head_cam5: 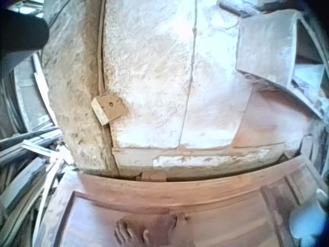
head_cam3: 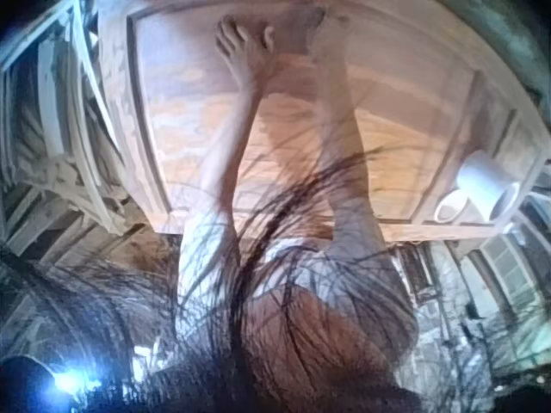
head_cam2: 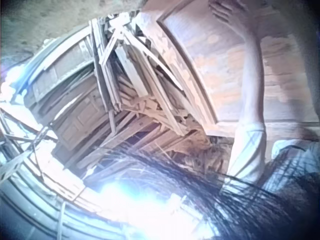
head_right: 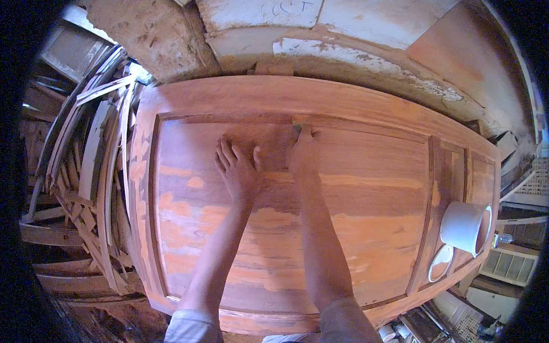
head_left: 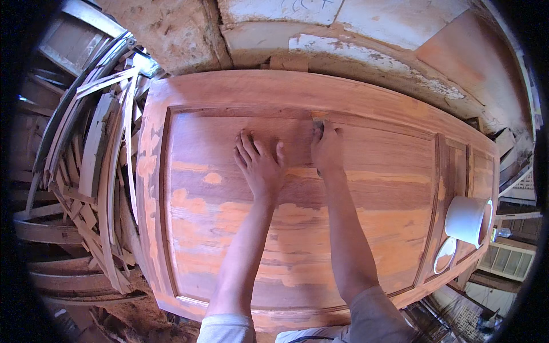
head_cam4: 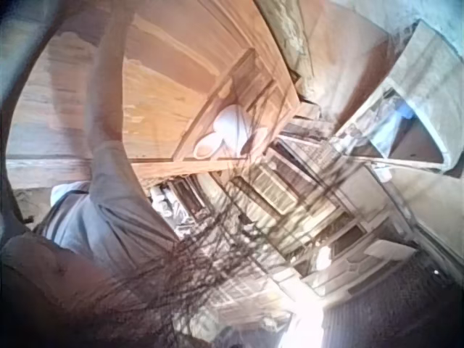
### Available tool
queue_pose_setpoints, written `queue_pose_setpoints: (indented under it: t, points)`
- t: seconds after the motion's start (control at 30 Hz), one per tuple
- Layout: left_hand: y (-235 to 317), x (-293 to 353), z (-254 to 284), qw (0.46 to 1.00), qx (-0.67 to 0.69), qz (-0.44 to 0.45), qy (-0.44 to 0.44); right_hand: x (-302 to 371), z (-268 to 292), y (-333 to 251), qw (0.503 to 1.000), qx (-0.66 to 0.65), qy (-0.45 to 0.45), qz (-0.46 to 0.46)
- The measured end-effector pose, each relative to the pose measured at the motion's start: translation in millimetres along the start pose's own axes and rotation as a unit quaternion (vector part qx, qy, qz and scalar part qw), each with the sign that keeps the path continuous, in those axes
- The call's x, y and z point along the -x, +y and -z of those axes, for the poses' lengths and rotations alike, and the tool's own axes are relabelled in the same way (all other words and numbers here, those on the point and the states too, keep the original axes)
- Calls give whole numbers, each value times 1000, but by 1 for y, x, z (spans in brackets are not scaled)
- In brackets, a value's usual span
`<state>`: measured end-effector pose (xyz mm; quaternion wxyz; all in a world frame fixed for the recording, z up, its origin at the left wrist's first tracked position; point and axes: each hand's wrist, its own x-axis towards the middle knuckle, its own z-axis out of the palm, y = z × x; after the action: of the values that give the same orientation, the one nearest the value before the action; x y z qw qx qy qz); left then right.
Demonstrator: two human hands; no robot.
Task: The person applies wood putty to the grooves and seams of a wooden door using a putty knife, occasionally dipping the knife into a container of putty.
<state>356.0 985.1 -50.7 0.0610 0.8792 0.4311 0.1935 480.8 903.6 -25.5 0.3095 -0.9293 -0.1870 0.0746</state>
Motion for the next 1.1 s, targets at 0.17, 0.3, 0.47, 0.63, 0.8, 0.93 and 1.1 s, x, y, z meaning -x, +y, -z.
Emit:
queue_pose_setpoints:
  t: [0.17,0.3,0.47,0.63,0.8,0.93,1.1]
  points:
    - [3,0,4,1000,-4,-7,-9,4,-3,0,1000,21,15,8]
    - [3,2,5,1000,1,-6,-8,43,-12,-6,998,-53,17,-5]
    - [3,-1,5,1000,11,-7,3,50,8,-2,997,-60,49,11]
    - [4,-1,5,1000,10,-8,6,15,24,-2,995,11,-37,87]
    - [3,1,2,1000,-14,-14,-3,-6,16,-8,986,86,-66,130]
    - [0,1,3,1000,4,-9,-4,-7,2,-25,985,102,-135,33]
    - [3,-2,0,1000,5,-7,8,11,-22,-16,999,22,31,-14]
